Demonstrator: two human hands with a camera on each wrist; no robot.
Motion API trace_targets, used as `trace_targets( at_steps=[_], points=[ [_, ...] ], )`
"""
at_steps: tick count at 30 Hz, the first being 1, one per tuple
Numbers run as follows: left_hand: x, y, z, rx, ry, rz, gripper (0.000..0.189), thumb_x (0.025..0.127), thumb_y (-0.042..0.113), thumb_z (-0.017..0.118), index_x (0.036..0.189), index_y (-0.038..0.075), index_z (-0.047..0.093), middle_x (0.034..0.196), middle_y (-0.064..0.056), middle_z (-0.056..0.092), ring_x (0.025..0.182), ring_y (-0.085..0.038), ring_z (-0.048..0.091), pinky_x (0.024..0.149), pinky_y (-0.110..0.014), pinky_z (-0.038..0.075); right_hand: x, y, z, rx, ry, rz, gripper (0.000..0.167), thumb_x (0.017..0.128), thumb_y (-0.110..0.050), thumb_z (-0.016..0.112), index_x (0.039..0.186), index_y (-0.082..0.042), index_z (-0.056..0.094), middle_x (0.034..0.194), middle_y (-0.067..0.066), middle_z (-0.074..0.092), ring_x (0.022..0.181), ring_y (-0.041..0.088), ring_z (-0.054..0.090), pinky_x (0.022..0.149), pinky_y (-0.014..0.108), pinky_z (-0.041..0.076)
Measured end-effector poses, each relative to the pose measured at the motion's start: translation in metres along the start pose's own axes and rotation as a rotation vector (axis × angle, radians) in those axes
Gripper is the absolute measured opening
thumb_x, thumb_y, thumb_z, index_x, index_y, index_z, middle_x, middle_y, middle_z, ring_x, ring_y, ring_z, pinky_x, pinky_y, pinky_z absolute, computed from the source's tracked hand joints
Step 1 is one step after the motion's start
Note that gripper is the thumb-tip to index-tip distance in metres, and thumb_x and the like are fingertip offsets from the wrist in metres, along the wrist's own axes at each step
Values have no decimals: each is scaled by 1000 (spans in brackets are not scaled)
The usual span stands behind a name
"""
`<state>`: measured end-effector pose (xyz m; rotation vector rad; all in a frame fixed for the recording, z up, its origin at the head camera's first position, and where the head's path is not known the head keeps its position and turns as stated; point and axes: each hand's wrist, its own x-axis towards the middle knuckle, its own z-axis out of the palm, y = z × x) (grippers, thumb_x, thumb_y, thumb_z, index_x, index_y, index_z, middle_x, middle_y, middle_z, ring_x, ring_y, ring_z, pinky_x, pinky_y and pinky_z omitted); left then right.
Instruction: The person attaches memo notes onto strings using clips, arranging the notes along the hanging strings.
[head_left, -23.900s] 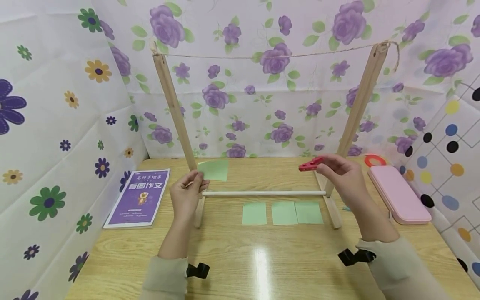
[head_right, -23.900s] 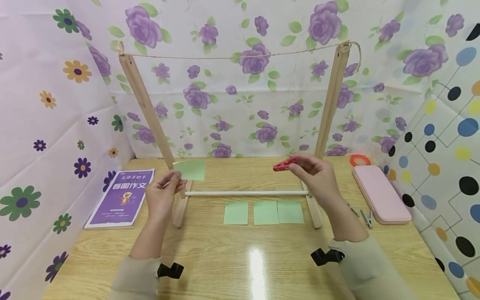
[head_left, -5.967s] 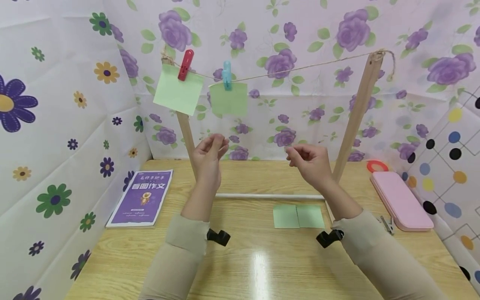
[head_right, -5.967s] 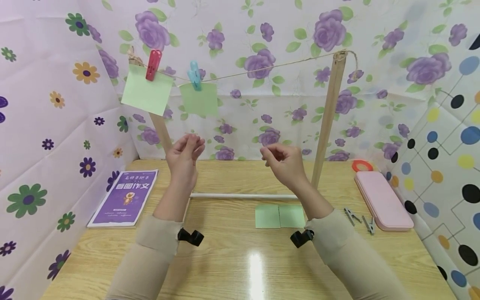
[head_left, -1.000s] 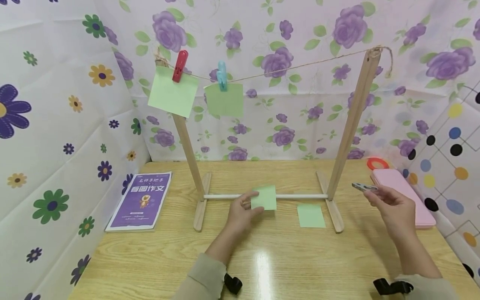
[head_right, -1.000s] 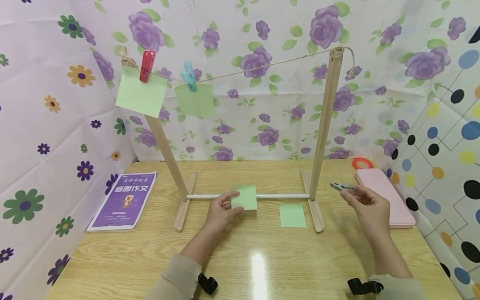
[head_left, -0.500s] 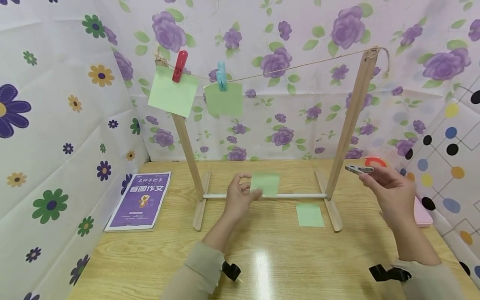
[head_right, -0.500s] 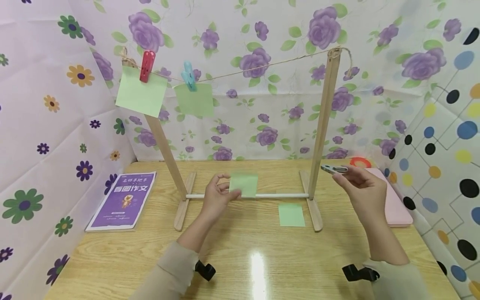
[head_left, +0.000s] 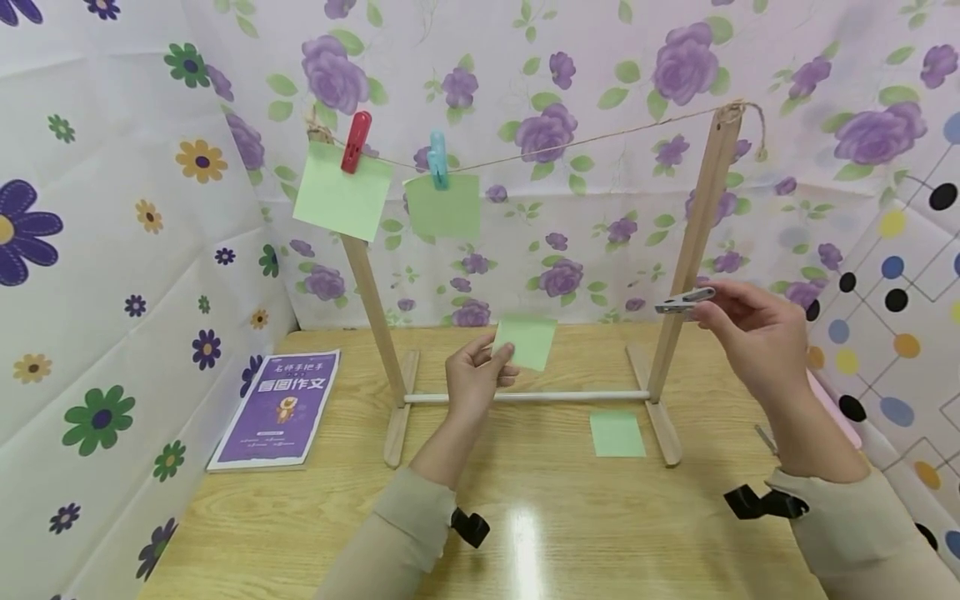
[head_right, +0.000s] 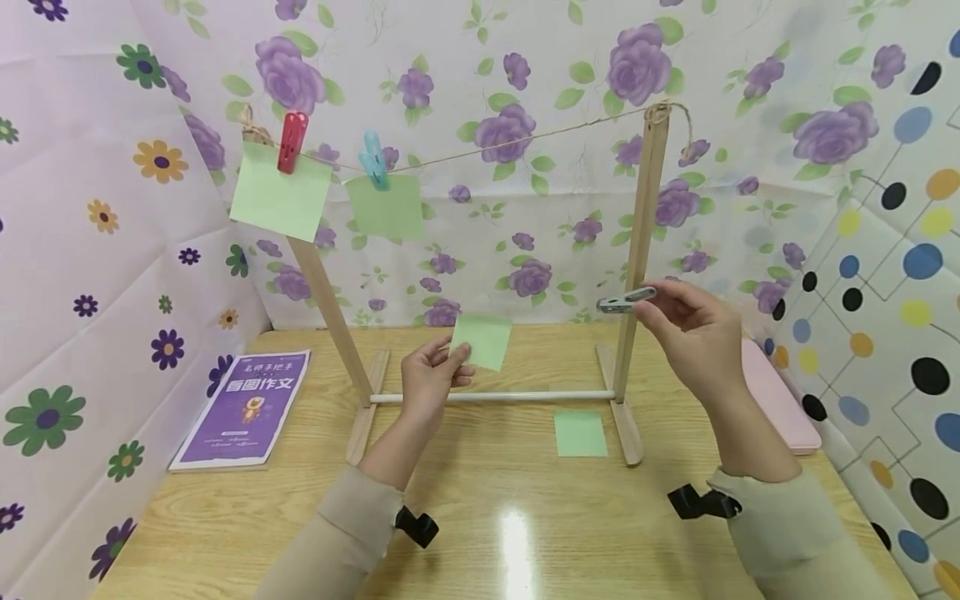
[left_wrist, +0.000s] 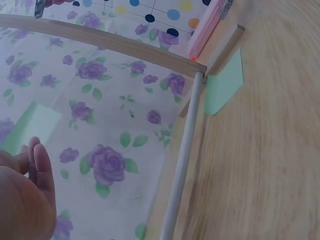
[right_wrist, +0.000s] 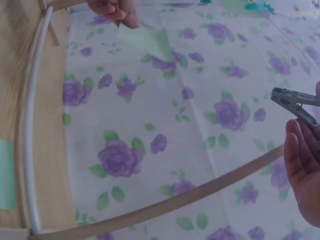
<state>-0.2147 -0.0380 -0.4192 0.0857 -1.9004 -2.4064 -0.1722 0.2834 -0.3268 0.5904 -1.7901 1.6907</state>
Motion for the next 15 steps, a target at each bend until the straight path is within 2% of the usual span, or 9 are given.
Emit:
trace_targets(
  at_steps=[3, 6, 10, 12, 15],
  points=[
    [2, 4, 3, -25, -2, -4, 37, 92, 10, 75, 125, -3, 66, 95, -17, 74, 76, -16, 75, 77, -29, 63, 11, -6, 8, 38, -28, -50, 28, 88, 8, 74, 111, 22, 64, 88, 6, 75, 71, 9, 69, 65, 13, 57],
    [3, 9, 8, -66, -27, -24, 34, 96, 5, 69, 127, -9, 63, 103, -19, 72, 88, -19, 75, 85, -29, 61, 22, -12, 17, 59, -55, -108, 28, 87, 8, 75, 108, 23, 64, 87, 6, 74, 70, 10, 67, 62, 13, 56],
    [4, 14, 14, -93, -43, -66, 38, 100, 4, 63, 136, -7, 56, 115, -17, 65, 91, -20, 74, 87, -30, 61, 41, -24, 29, -38, -83, -195, 27, 88, 3, 76, 107, 20, 67, 85, 0, 73, 70, 8, 66, 65, 13, 55],
    [4, 16, 18, -116, -35, -77, 38, 99, 4, 64, 135, -6, 57, 112, -16, 63, 87, -19, 74, 86, -30, 61, 50, -30, 35, -96, -98, -241, 29, 89, -3, 78, 106, 18, 68, 85, -2, 73, 71, 6, 66, 69, 13, 55],
    [3, 20, 25, -188, -2, -79, 32, 96, 1, 69, 125, -9, 62, 102, -15, 68, 83, -18, 74, 85, -30, 62, 64, -40, 44, -153, -120, -290, 29, 89, -5, 79, 106, 16, 70, 86, -5, 73, 74, 5, 67, 72, 14, 56]
  ],
)
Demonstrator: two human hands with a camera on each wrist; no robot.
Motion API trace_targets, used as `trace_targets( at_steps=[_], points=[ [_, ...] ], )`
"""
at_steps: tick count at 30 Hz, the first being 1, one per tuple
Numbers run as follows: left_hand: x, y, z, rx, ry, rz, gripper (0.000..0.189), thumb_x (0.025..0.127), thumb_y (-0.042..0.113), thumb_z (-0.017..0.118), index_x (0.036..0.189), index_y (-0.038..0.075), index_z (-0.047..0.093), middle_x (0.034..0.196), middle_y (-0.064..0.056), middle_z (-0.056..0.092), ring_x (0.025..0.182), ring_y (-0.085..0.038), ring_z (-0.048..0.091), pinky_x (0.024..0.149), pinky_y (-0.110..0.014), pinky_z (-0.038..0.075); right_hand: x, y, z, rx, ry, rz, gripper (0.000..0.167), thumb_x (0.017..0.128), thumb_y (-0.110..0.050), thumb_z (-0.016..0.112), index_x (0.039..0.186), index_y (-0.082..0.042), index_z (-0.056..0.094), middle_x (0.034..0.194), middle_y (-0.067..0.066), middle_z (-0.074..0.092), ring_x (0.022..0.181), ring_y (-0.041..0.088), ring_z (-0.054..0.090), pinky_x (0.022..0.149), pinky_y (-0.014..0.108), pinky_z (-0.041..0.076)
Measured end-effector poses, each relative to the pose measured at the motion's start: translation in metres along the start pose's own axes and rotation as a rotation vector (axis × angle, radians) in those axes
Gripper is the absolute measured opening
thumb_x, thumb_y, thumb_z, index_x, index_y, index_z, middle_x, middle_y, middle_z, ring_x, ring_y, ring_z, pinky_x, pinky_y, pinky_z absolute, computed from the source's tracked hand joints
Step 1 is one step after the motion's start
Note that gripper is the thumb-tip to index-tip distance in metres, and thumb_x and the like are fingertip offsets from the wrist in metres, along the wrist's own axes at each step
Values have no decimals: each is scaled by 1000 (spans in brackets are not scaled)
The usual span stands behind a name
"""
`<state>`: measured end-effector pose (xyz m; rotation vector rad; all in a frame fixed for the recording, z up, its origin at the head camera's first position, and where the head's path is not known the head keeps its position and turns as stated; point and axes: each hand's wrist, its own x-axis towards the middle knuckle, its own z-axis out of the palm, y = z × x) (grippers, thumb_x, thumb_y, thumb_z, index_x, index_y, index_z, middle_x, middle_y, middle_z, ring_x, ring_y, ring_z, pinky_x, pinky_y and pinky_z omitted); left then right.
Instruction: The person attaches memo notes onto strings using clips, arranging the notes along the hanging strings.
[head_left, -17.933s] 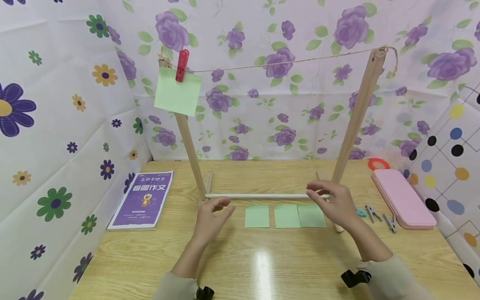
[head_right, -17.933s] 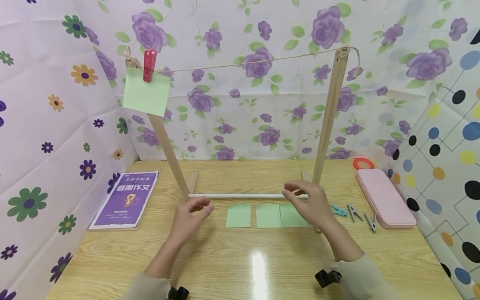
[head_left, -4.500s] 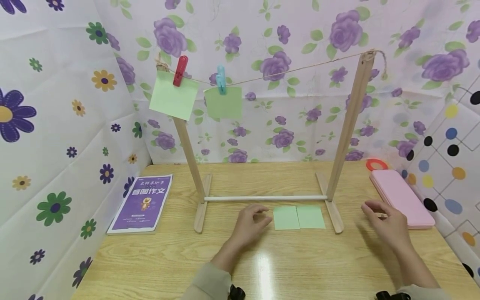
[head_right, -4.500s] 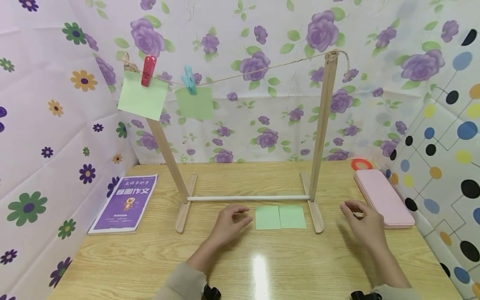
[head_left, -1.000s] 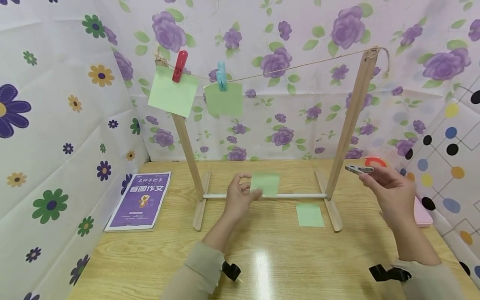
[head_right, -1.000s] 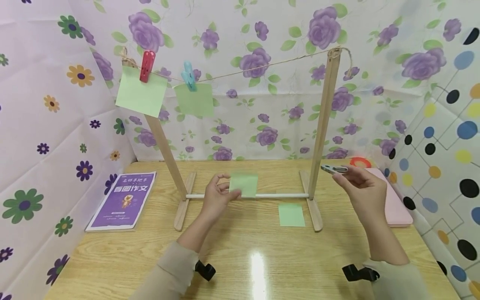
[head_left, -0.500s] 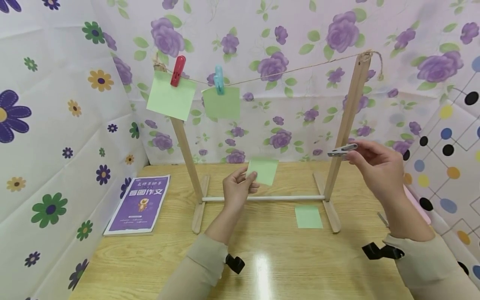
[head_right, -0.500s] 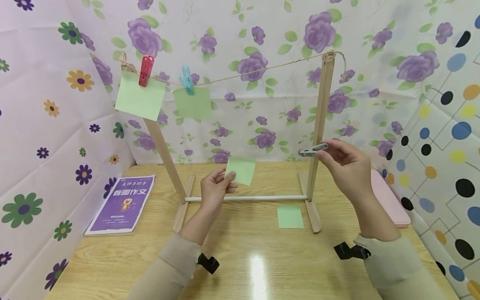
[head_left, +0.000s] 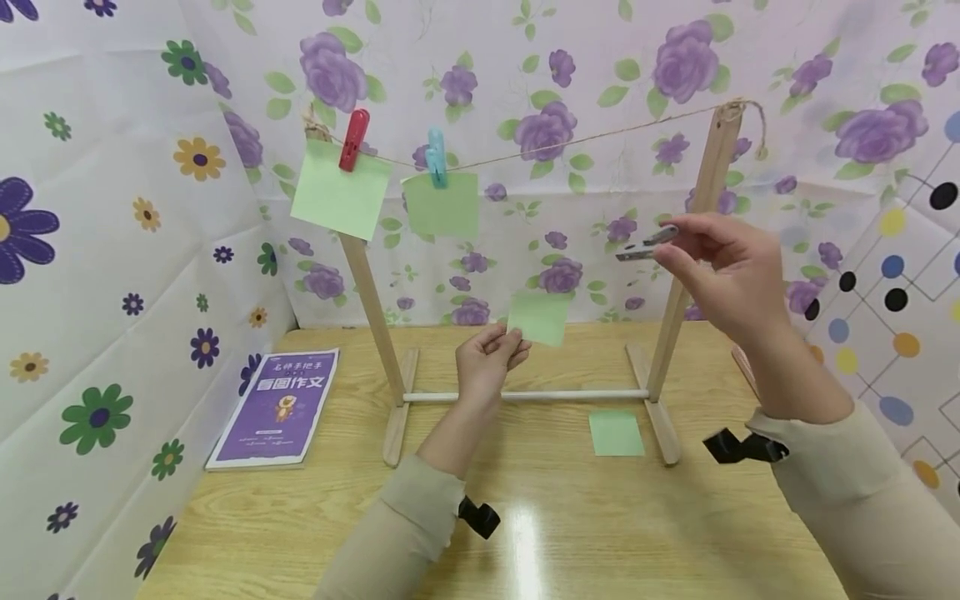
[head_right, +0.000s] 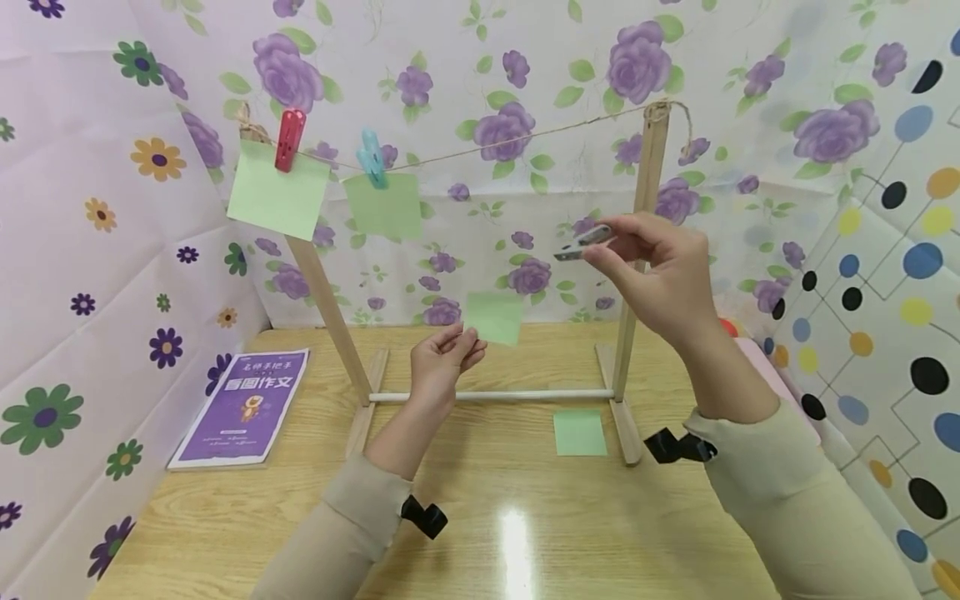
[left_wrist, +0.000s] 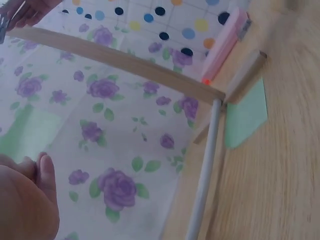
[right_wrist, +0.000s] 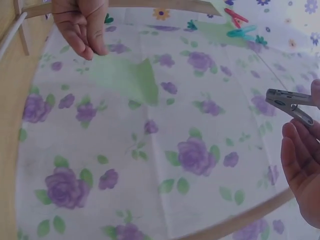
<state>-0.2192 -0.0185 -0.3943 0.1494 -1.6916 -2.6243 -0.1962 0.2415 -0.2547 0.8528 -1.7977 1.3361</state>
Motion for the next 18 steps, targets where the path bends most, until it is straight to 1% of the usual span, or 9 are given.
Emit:
trace_targets(
  at_steps=[2, 4, 8, 11, 15, 18],
  points=[
    [-1, 3, 6, -50, 18, 9, 28, 94, -1, 70, 120, -10, 64, 97, -16, 70, 82, -18, 75, 85, -30, 62, 11, -6, 4, -44, -12, -21, 25, 88, -2, 79, 105, 13, 71, 87, -7, 73, 74, 5, 68, 71, 14, 56],
    [-3, 6, 12, -83, 32, 22, 24, 94, -2, 70, 115, -10, 65, 96, -16, 70, 83, -19, 75, 86, -31, 61, 22, -12, 9, -76, -31, -35, 22, 86, 3, 79, 105, 10, 73, 89, -8, 73, 75, 4, 69, 67, 14, 54],
    [-6, 14, 22, -103, 40, 69, 21, 94, -1, 69, 114, -8, 67, 96, -15, 69, 84, -19, 74, 86, -31, 62, 43, -23, 17, -128, -72, -80, 21, 84, 6, 80, 104, 7, 75, 92, -9, 73, 77, 4, 68, 68, 14, 54],
    [-7, 22, 28, -129, 45, 120, 18, 93, 2, 72, 109, -7, 69, 93, -13, 71, 81, -18, 75, 83, -31, 62, 59, -28, 23, -183, -96, -140, 19, 82, 6, 81, 101, 5, 77, 90, -3, 74, 77, 2, 66, 73, 13, 56],
    [-9, 33, 33, -188, 57, 187, 16, 92, 6, 76, 102, -5, 70, 90, -12, 72, 79, -18, 74, 81, -31, 63, 77, -36, 29, -258, -110, -230, 17, 78, 10, 82, 94, 4, 78, 86, 11, 76, 76, -6, 64, 74, 10, 53],
    [-10, 40, 36, -251, 76, 220, 14, 91, 6, 77, 99, -3, 70, 89, -12, 72, 78, -18, 74, 81, -30, 63, 90, -41, 33, -298, -119, -284, 13, 79, 9, 82, 91, 4, 79, 85, 14, 76, 77, -11, 61, 74, 9, 51]
  ],
)
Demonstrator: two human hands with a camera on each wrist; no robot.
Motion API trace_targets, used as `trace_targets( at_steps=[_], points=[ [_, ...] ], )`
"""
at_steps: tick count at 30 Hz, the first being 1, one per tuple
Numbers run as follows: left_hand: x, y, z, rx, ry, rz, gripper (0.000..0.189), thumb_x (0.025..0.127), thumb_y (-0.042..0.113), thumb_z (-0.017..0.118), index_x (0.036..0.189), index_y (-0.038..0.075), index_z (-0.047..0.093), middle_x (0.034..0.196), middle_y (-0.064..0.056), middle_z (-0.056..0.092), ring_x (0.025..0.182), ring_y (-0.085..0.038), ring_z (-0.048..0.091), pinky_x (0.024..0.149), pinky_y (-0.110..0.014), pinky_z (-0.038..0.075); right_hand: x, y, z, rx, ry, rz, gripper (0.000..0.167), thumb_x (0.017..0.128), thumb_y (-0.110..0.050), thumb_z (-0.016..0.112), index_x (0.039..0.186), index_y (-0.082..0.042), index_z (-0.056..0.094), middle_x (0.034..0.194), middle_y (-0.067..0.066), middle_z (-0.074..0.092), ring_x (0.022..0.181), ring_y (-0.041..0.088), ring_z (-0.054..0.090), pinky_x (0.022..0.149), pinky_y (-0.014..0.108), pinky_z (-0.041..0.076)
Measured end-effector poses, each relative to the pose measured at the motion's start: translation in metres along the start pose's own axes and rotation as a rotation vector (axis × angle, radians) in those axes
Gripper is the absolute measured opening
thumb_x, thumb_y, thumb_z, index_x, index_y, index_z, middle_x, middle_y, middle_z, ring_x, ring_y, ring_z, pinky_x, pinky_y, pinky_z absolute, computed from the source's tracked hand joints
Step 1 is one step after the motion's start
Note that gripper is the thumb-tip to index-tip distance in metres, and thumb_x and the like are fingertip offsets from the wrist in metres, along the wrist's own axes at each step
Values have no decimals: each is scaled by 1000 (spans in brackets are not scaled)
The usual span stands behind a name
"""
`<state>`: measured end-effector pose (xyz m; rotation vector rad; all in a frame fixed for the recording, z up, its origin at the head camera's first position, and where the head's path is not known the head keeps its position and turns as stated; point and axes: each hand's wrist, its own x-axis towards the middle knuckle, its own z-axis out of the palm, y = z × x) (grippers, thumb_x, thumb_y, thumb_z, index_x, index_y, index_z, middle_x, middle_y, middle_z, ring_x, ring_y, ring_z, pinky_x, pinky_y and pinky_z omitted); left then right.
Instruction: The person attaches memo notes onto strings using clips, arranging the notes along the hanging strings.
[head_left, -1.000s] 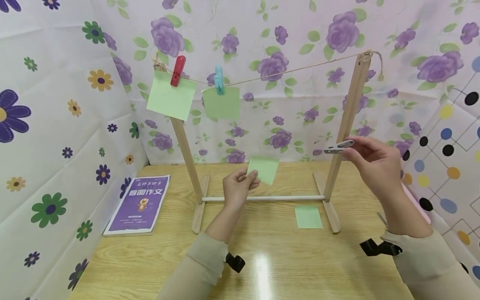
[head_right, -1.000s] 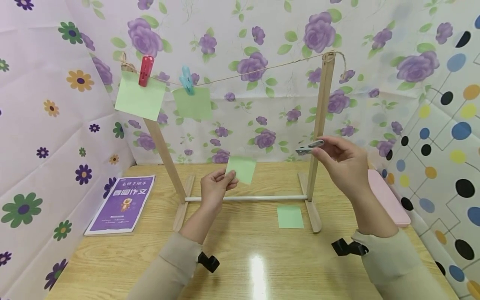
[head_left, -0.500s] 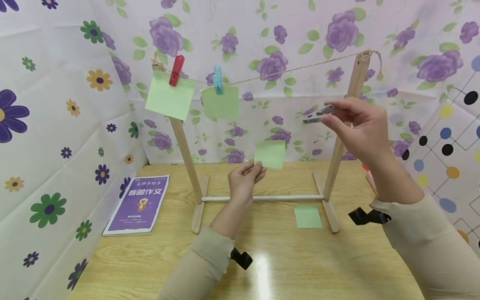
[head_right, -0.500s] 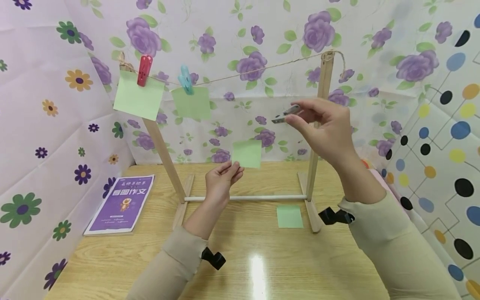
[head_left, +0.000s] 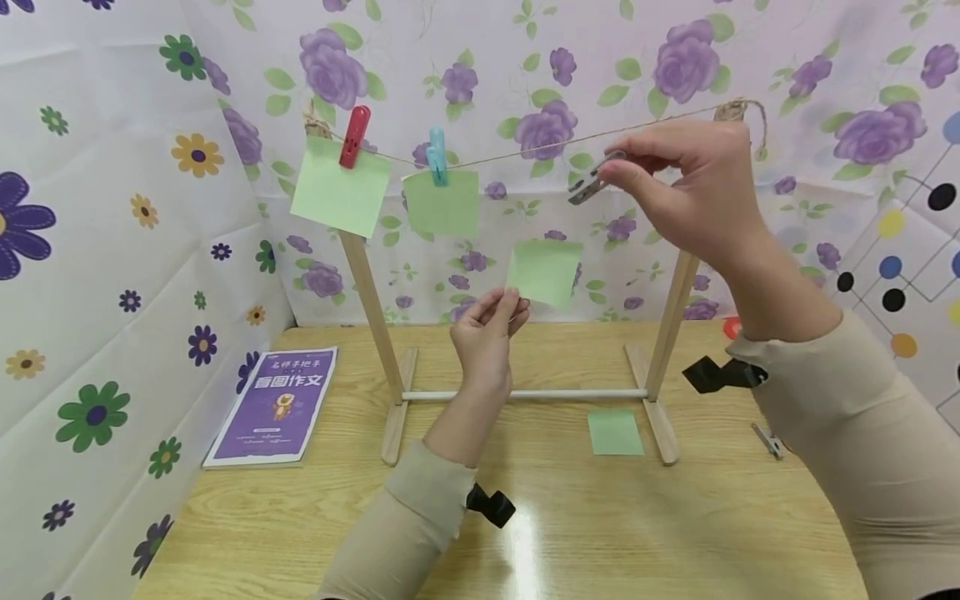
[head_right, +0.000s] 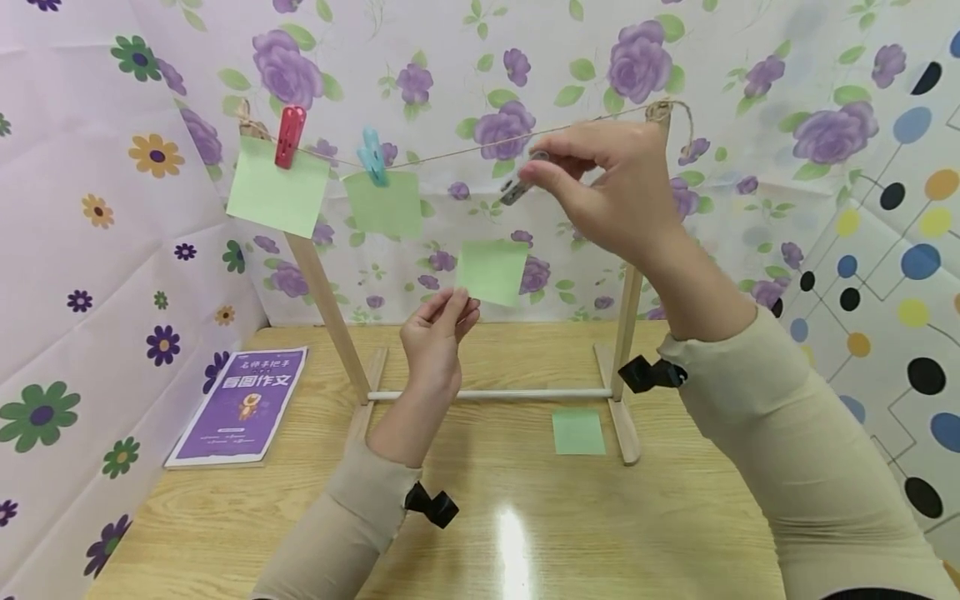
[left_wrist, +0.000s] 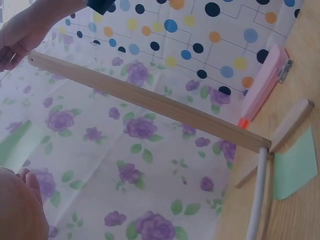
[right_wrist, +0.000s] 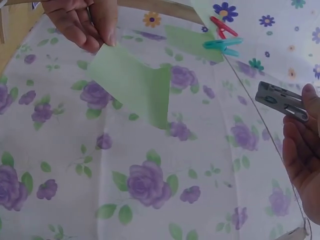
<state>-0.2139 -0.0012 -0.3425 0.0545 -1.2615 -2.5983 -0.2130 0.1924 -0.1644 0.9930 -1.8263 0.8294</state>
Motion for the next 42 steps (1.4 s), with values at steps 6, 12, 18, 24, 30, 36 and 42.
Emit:
trace_targets(
  at_steps=[6, 12, 18, 24, 30, 36, 42],
  points=[
    [2, 6, 13, -117, 33, 27, 12, 90, 4, 77, 95, -1, 68, 89, -13, 72, 79, -19, 75, 83, -31, 62, 32, -3, 2, -64, -9, -106, 5, 86, -3, 80, 86, 2, 80, 78, 13, 74, 75, -15, 54, 72, 7, 47],
    [4, 10, 23, -162, 33, 68, 15, 90, 5, 77, 98, -2, 67, 91, -13, 72, 80, -18, 74, 83, -30, 62, 60, -4, 6, -174, -125, -161, 17, 93, -14, 75, 91, 1, 80, 81, 13, 75, 69, -18, 44, 63, 7, 39],
    [6, 12, 26, -176, 62, 68, 19, 90, 6, 78, 101, -4, 66, 91, -14, 72, 80, -19, 75, 83, -30, 62, 77, -2, 17, -237, -298, -49, 17, 96, -20, 72, 94, -5, 81, 75, 12, 72, 55, -7, 39, 59, 10, 36],
    [8, 16, 30, -183, 46, 67, 17, 91, 7, 77, 101, -1, 66, 91, -12, 72, 80, -17, 74, 83, -29, 62, 87, -1, 23, -280, -399, 28, 19, 97, -22, 71, 95, -6, 81, 80, 10, 75, 56, -15, 43, 64, 6, 43],
    [10, 20, 34, -190, 18, 84, 15, 92, 8, 76, 100, 0, 66, 92, -11, 72, 81, -16, 74, 82, -28, 62, 88, -1, 19, -304, -458, 123, 21, 97, -25, 71, 96, -7, 81, 93, 9, 77, 61, -3, 51, 62, 13, 44],
    [10, 24, 35, -189, 16, 105, 16, 92, 7, 76, 101, -1, 66, 91, -12, 72, 80, -17, 74, 82, -28, 62, 88, -1, 21, -311, -500, 114, 22, 97, -27, 71, 99, -7, 81, 95, 10, 77, 70, 13, 59, 62, 14, 43],
    [10, 29, 39, -205, 35, 136, 9, 92, 6, 76, 94, 1, 68, 87, -11, 72, 79, -17, 74, 83, -31, 63, 92, -3, 21, -311, -547, 151, 22, 97, -27, 71, 101, -7, 80, 99, 10, 77, 80, 16, 63, 66, 15, 45]
  ],
)
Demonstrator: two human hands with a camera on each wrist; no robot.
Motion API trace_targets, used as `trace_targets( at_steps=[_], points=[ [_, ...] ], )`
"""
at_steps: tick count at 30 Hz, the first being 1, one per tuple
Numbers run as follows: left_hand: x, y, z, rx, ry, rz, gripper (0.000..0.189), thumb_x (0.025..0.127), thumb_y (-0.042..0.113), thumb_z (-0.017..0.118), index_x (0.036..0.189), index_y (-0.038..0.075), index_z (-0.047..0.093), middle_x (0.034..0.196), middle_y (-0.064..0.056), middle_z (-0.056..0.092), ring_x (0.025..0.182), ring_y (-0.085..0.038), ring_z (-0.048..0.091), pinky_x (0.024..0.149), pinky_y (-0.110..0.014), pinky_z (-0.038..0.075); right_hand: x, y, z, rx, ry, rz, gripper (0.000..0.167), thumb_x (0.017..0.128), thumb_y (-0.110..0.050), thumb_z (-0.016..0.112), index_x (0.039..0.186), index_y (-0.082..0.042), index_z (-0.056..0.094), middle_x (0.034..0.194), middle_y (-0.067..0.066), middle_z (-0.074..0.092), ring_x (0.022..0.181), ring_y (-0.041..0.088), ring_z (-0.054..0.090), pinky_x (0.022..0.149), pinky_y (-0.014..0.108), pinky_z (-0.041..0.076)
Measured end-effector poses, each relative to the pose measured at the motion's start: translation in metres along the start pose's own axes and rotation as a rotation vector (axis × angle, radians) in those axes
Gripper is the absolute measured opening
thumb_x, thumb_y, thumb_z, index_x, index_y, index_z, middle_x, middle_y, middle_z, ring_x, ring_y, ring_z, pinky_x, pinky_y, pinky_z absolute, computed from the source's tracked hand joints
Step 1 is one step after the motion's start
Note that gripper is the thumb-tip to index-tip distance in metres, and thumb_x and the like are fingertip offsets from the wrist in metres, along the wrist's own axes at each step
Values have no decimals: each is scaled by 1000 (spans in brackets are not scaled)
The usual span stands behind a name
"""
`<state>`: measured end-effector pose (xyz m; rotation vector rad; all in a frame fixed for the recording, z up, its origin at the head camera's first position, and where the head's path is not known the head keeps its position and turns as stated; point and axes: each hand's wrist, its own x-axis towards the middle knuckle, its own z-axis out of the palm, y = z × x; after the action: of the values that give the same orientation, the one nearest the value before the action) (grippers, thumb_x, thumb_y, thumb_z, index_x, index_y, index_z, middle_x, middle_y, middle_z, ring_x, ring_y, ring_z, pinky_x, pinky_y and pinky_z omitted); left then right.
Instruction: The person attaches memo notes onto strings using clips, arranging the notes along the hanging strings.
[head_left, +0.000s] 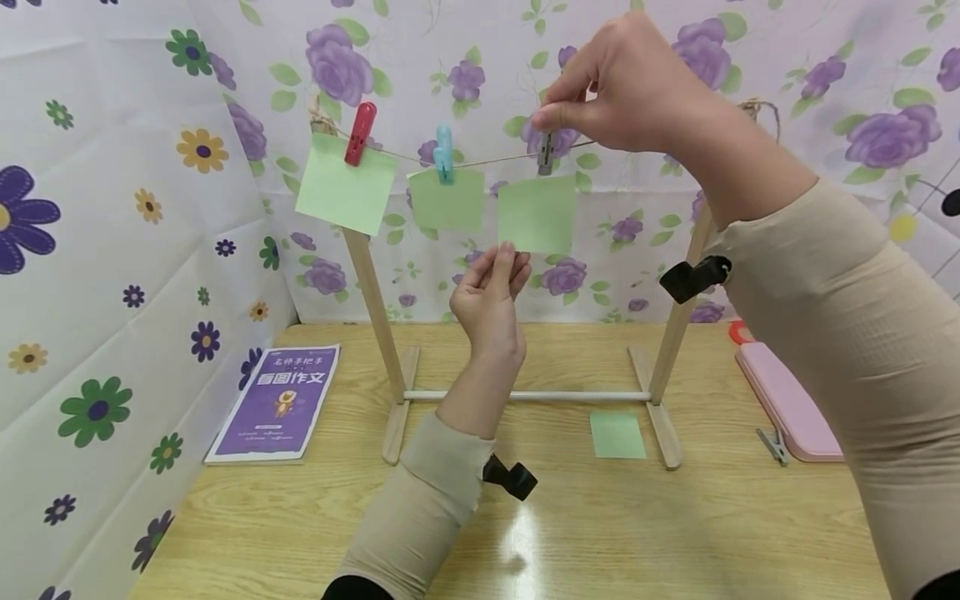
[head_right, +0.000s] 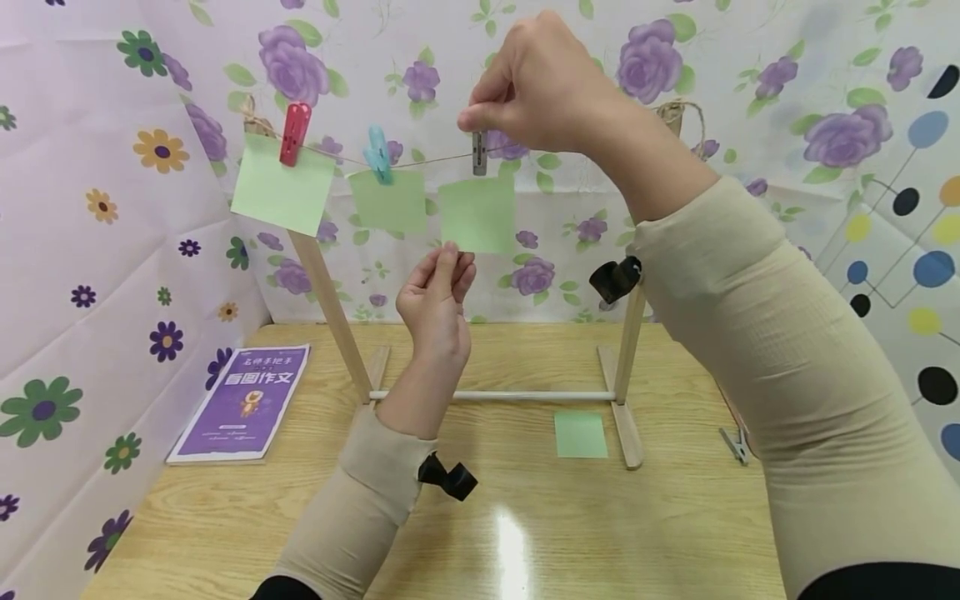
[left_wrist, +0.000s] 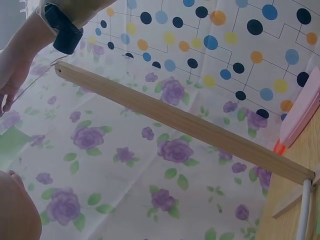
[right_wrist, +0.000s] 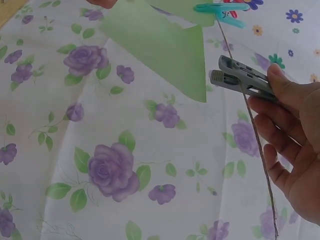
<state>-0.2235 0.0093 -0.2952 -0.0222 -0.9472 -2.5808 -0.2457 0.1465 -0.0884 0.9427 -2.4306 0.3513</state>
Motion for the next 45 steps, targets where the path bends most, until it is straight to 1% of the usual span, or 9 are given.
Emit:
trace_targets(
  at_steps=[6, 12, 19, 22, 26, 31, 39, 42, 45],
  points=[
    [1, 3, 6, -13, 21, 0, 9, 92, 6, 76, 94, 1, 69, 88, -12, 73, 79, -18, 75, 83, -32, 63, 1, 0, 1, 2, 2, -3, 22, 97, -27, 70, 102, -8, 80, 99, 10, 77, 79, 15, 61, 67, 18, 45],
    [0, 4, 8, -38, 13, 1, 8, 92, 5, 75, 94, 1, 69, 87, -12, 72, 78, -18, 74, 83, -32, 63, 2, 0, 2, -3, -21, 11, 24, 97, -30, 71, 103, -9, 80, 98, 10, 77, 75, 13, 57, 65, 19, 45],
    [-1, 4, 9, -52, -5, 0, 8, 92, 4, 75, 94, 1, 67, 88, -11, 72, 78, -18, 74, 83, -31, 62, 4, 2, 3, 13, -34, -84, 19, 95, -26, 74, 97, -9, 82, 91, 9, 77, 70, 14, 57, 62, 15, 42],
    [-1, 4, 9, -56, -11, -2, 8, 92, 3, 74, 94, 2, 67, 88, -11, 72, 78, -17, 74, 83, -31, 62, 4, 3, 3, 18, -59, -121, 18, 95, -25, 74, 96, -9, 83, 90, 8, 78, 71, 13, 58, 61, 15, 42],
    [0, 4, 9, -60, -10, -1, 7, 92, 3, 74, 93, 2, 68, 87, -11, 72, 78, -17, 74, 83, -31, 62, 4, 3, 1, 21, -107, -132, 19, 95, -27, 75, 97, -10, 83, 89, 4, 77, 73, 12, 59, 62, 20, 44],
    [0, 3, 9, -58, -10, 0, 6, 92, 3, 74, 93, 2, 68, 87, -11, 72, 78, -17, 74, 83, -31, 62, 4, 3, 1, 32, -150, -124, 21, 95, -30, 74, 98, -10, 82, 87, 5, 76, 75, 15, 61, 66, 22, 45],
    [1, 3, 8, -61, -11, -4, 7, 92, 2, 74, 91, 4, 68, 85, -10, 72, 76, -17, 74, 81, -31, 63, 3, 4, 0, 44, -179, -112, 25, 97, -32, 72, 102, -9, 81, 87, 5, 75, 80, 13, 62, 71, 24, 46],
    [2, 4, 8, -65, -12, -3, 7, 92, 2, 74, 90, 4, 68, 85, -10, 72, 76, -17, 74, 80, -31, 63, 3, 5, 0, 52, -190, -101, 30, 98, -34, 70, 108, -7, 80, 93, 7, 75, 86, 16, 63, 76, 29, 48],
    [2, 5, 8, -57, -16, -6, 7, 92, 3, 75, 92, 4, 68, 86, -10, 72, 77, -17, 74, 81, -30, 63, 2, 4, 0, 75, -190, -72, 37, 98, -35, 69, 119, -4, 75, 106, 12, 74, 96, 23, 64, 88, 39, 52]
  ],
)
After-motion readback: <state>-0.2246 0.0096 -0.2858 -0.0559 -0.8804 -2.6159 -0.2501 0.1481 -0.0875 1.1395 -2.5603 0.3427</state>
